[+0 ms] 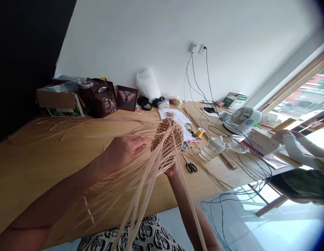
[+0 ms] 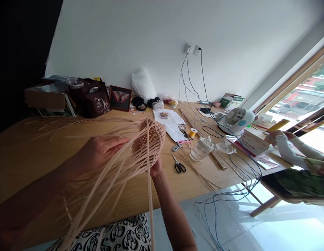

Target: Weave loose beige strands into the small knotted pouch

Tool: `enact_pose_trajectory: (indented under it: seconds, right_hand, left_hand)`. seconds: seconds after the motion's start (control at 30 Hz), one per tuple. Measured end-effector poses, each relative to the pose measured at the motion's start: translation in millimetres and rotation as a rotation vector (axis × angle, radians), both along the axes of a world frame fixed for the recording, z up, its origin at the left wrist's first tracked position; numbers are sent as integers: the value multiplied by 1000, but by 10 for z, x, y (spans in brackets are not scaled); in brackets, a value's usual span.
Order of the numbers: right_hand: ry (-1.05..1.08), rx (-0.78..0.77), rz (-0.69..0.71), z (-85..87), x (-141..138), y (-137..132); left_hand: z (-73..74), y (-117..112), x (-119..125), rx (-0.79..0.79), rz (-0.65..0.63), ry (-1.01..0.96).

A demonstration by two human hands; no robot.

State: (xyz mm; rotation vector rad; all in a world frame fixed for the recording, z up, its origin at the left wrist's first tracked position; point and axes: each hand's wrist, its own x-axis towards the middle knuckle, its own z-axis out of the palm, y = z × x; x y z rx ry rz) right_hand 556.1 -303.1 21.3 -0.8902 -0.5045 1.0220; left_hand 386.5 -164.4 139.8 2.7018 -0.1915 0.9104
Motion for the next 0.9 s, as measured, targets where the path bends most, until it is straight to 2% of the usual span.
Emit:
enact_pose_trajectory:
  seconds: [0.2, 0.33, 0.43, 0.6, 0.73, 0.8, 0.9]
  right_hand:
    - [65, -20, 114, -25, 37, 44]
    - [65, -42, 76, -80, 55, 84]
    - [86, -75, 38, -121, 61, 89]
    - [76, -82, -47, -129, 46, 87]
    - [11, -90, -102, -151, 27, 112]
    - [-22, -73, -107, -165, 15, 125]
    - [-44, -54, -123, -164, -9, 128]
  left_hand:
    - [-131, -49, 96, 17, 269, -75]
    - [-194, -80, 181, -2, 389, -42]
    - [-208, -82, 247, -25, 431, 20]
    - [-204, -76, 371, 74, 526, 18]
    - [-230, -99, 474, 80, 526, -49]
    - [-254, -109, 520, 18, 494, -100]
    - [-290, -91, 586, -156, 365, -173]
